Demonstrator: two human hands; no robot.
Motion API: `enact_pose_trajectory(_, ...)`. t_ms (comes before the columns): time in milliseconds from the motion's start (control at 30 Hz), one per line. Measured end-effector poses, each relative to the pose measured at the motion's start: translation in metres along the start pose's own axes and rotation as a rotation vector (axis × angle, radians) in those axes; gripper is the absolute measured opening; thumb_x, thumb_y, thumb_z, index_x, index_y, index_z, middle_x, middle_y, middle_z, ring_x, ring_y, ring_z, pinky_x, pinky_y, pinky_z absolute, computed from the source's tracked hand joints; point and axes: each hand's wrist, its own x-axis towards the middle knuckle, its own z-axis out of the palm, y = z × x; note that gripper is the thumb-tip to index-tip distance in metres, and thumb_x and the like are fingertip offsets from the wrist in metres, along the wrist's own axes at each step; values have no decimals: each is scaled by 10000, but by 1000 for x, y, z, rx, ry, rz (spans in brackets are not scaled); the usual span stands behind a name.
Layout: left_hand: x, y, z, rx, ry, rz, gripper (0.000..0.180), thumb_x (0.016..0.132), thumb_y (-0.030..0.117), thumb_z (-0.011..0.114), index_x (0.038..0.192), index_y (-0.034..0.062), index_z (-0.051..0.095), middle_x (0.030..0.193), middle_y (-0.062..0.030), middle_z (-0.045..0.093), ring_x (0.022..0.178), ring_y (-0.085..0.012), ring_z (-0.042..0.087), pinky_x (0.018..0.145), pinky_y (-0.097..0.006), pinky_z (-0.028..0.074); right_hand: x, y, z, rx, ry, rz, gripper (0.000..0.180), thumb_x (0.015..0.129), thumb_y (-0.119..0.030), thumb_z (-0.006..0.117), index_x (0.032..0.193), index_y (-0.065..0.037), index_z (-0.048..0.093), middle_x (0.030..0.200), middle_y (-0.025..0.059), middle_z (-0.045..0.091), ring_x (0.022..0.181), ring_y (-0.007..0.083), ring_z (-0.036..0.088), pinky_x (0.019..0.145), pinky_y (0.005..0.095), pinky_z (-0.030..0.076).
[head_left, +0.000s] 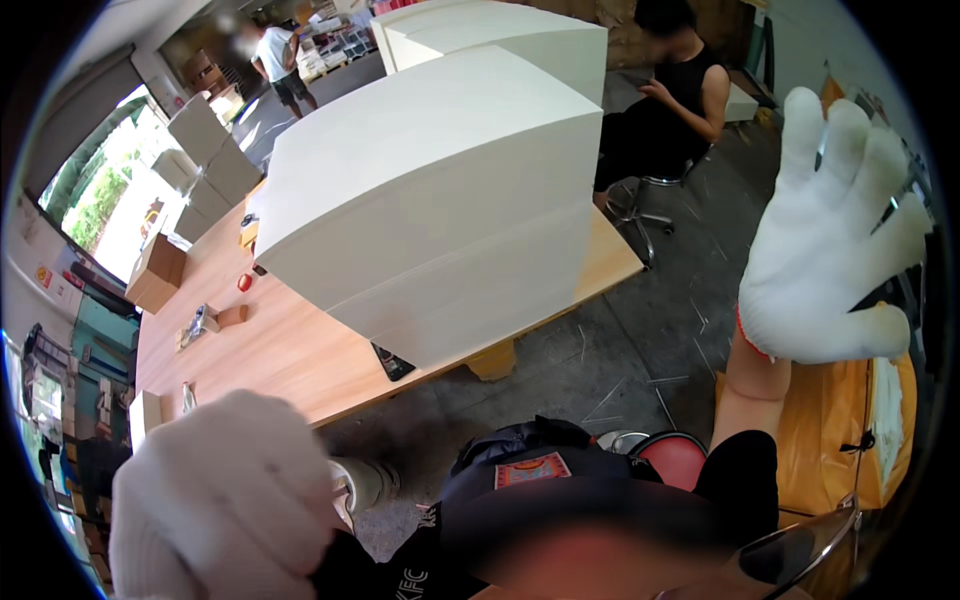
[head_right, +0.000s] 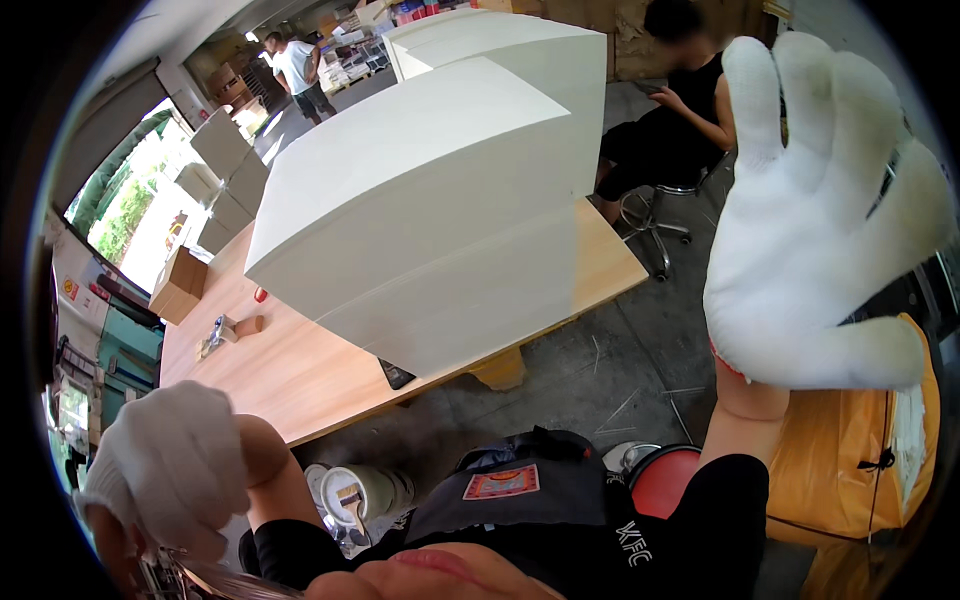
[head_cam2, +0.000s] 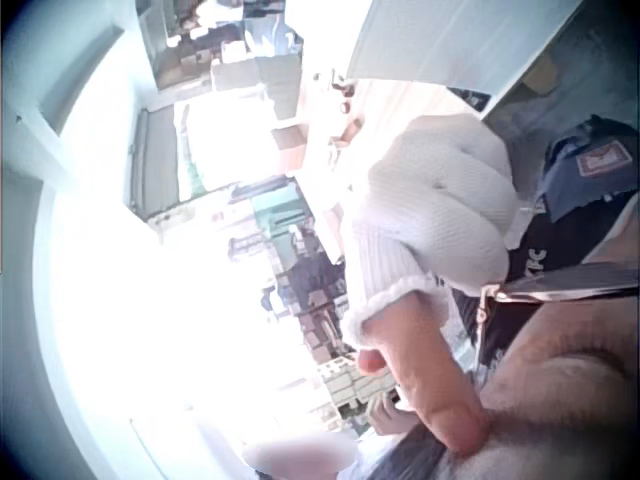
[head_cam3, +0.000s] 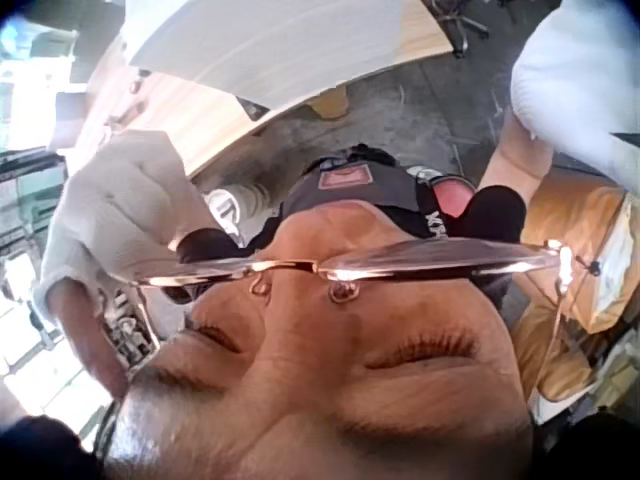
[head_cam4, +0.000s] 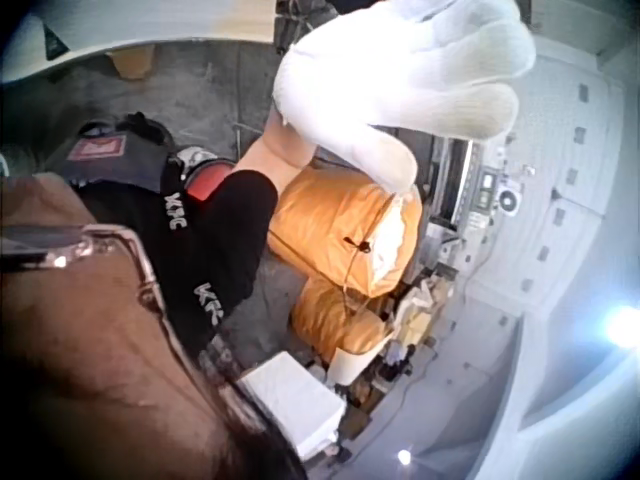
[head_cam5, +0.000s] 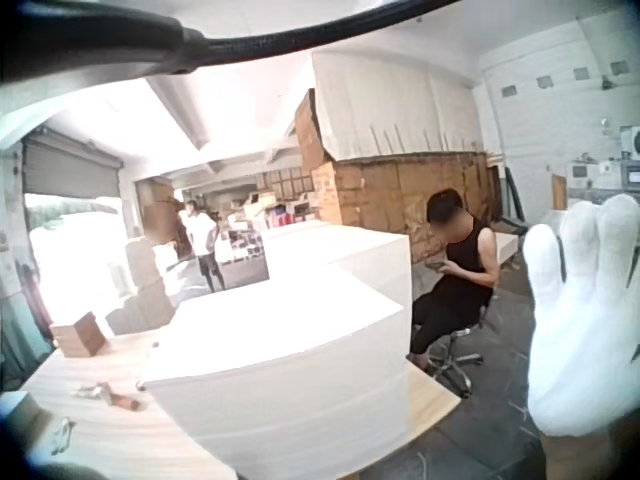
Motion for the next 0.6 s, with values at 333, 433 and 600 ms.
enact_pose_trajectory(333, -4, 9, 22, -75, -83, 81, 231, 986, 288, 553, 891, 178, 733, 678, -74, 609, 511, -155, 541, 440, -292, 392, -19, 31, -68, -191, -63, 166, 680, 1013, -515, 386, 1460, -3, 403, 1459, 181, 482, 1367, 319, 449, 1164, 495, 303)
enact_pose_trajectory(433, -6, 15, 10, -137, -236, 42, 220, 976, 250, 559, 877, 135, 718, 676, -129, 626, 496, -180, 555, 446, -304, 439, -25, 67, -69, -292, 82, 370, 478, 1044, -317, 444, 1392, 6, 496, 1311, 119, 604, 1169, 204, 583, 1022, 339, 445)
enact_pose_trajectory(600, -2, -7, -31, -319, -312, 44, 206, 959, 187, 568, 852, 64, 694, 672, -220, 653, 472, -220, 579, 458, -322, 518, -37, 97, -86, -588, -28, 952, 344, 1020, -362, 517, 1248, -131, 631, 1009, -26, 653, 797, 45, 554, 719, 206, 466)
